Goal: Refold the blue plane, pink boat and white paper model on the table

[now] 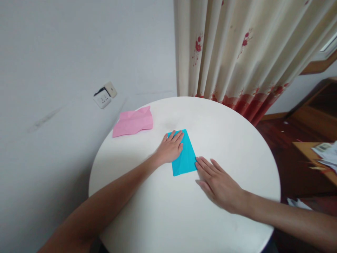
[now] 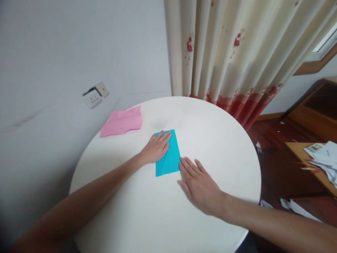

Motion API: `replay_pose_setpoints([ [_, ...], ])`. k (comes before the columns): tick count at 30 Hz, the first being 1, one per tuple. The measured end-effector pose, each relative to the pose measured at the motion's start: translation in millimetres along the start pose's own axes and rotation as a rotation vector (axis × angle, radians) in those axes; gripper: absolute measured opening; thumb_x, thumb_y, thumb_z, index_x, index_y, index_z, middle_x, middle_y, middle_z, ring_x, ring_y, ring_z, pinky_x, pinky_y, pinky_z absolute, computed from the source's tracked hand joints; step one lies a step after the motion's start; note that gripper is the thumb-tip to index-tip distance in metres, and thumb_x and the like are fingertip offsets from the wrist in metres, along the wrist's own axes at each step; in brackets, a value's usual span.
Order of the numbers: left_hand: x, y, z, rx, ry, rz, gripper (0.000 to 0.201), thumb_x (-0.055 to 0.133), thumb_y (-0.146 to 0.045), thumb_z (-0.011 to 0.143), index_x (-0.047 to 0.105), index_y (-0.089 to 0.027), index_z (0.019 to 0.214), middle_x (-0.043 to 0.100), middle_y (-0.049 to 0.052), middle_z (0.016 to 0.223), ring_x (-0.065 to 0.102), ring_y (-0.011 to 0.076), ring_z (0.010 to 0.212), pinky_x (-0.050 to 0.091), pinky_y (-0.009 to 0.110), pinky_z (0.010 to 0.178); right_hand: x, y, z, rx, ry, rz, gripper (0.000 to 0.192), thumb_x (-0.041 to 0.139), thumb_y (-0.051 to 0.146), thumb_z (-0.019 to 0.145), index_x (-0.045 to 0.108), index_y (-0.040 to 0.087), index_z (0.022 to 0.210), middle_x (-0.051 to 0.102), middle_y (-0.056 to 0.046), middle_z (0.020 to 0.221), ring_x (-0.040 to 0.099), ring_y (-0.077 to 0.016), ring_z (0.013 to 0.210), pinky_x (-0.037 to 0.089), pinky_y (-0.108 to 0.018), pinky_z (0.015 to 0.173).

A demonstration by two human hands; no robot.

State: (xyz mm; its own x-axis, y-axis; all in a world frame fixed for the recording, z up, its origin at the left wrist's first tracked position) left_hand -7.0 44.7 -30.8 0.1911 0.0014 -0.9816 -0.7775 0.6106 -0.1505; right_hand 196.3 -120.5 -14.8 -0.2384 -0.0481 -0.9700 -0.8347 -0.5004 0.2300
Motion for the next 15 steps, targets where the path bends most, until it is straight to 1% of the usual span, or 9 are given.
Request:
replay_pose_setpoints([
  [3,0.4,-0.5,-0.7,0.002,0.013,0.058,0.057,0.023,-0.039,0.102,0.027,-0.022,0.156,0.025,0.004,0.163,0.016,0.0304,0.152,0.017,0.056,0.120,-1.3,0.2,11.8,0.035,0.012,-0.005,0.060,0.026,0.044,0.104,0.034,0.011,0.153,0.025,-0.013,0.160,0.023,-0.0268,0.150,0.023,-0.053,0.121],
  [5,0.7,-0.7,-1.1,0.004,0.022,0.102,0.057,0.021,-0.040,0.102,0.025,-0.021,0.156,0.023,0.003,0.164,0.015,0.0299,0.152,0.018,0.056,0.120,-0.7,-4.8,27.5,0.061,0.025,-0.023,0.061,0.025,0.043,0.104,0.034,0.009,0.153,0.025,-0.014,0.161,0.022,-0.0278,0.150,0.023,-0.054,0.121],
  [11,-0.7,-0.9,-0.5,0.000,0.039,0.155,0.058,0.017,-0.040,0.103,0.024,-0.019,0.157,0.021,0.002,0.164,0.015,0.0289,0.152,0.021,0.055,0.120,3.7,-38.1,99.7,0.147,0.016,-0.073,0.058,0.024,0.038,0.103,0.033,0.010,0.153,0.024,-0.014,0.162,0.023,-0.0292,0.149,0.023,-0.054,0.119],
  [15,-1.0,0.1,-0.3,0.003,0.039,0.161,0.058,0.018,-0.040,0.103,0.025,-0.020,0.157,0.021,0.002,0.164,0.015,0.0288,0.152,0.020,0.054,0.120,0.0,-58.1,143.8,0.190,0.014,-0.098,0.056,0.024,0.031,0.102,0.033,0.010,0.153,0.026,-0.014,0.162,0.024,-0.0298,0.149,0.026,-0.055,0.117],
])
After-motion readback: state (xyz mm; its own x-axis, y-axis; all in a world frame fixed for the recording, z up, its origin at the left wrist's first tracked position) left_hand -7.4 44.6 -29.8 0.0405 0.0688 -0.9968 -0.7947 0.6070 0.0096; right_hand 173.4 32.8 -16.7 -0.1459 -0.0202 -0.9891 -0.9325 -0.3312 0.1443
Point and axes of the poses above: each hand's wrist, its own z-axis towards the middle knuckle, its own x-axis out of the palm, y = z × x, the point moved 1 cm from there along z, towards the middle knuckle
